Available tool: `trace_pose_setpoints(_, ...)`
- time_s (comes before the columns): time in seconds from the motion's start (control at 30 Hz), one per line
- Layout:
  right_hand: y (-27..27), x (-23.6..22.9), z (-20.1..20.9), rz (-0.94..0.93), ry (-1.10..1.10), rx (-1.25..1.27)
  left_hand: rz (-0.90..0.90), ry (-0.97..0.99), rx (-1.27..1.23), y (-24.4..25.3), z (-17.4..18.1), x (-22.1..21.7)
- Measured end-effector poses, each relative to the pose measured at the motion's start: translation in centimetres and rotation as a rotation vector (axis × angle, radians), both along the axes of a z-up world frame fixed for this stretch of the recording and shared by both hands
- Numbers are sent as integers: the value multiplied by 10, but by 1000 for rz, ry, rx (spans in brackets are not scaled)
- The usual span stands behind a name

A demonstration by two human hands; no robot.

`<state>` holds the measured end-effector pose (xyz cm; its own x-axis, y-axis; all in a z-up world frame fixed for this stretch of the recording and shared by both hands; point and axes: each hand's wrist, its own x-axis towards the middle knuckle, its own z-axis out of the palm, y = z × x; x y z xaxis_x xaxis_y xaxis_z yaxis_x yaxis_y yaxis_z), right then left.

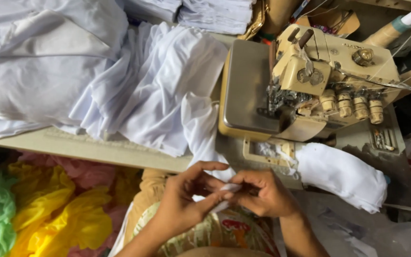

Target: Folding and preparing white fabric pieces for sewing on an industrial machine in a factory setting.

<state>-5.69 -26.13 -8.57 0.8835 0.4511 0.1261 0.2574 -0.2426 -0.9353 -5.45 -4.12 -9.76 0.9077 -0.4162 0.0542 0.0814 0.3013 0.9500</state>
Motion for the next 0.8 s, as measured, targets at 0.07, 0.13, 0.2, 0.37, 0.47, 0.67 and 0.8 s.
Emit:
trace_pose_setpoints(0.07, 1, 7, 10, 22, -148, -23, -57, 242, -64, 3, -16, 5)
trace_pose_setpoints(0.13, 6, 11, 14, 13, -200, -69, -85, 366, -151, 0, -25, 4)
trace_pose_setpoints(0.2, 11, 15, 15, 9, -254, -114, -108, 487, -238, -2, -35, 2)
trace_pose_setpoints(0.37, 19, 19, 16, -121, -456, -275, 6, 351, -204, -1, -41, 2)
trace_pose_setpoints(0.47, 17, 12, 1, -279, -480, -283, 52, 318, -146, -3, -43, 4)
trace_pose_setpoints(0.67, 26, -16, 1, -276, -320, -193, -2, 393, -134, -6, -57, 9)
trace_pose_setpoints(0.8, 27, -17, -2, -351, -261, -219, -13, 321, -191, -13, -63, 9)
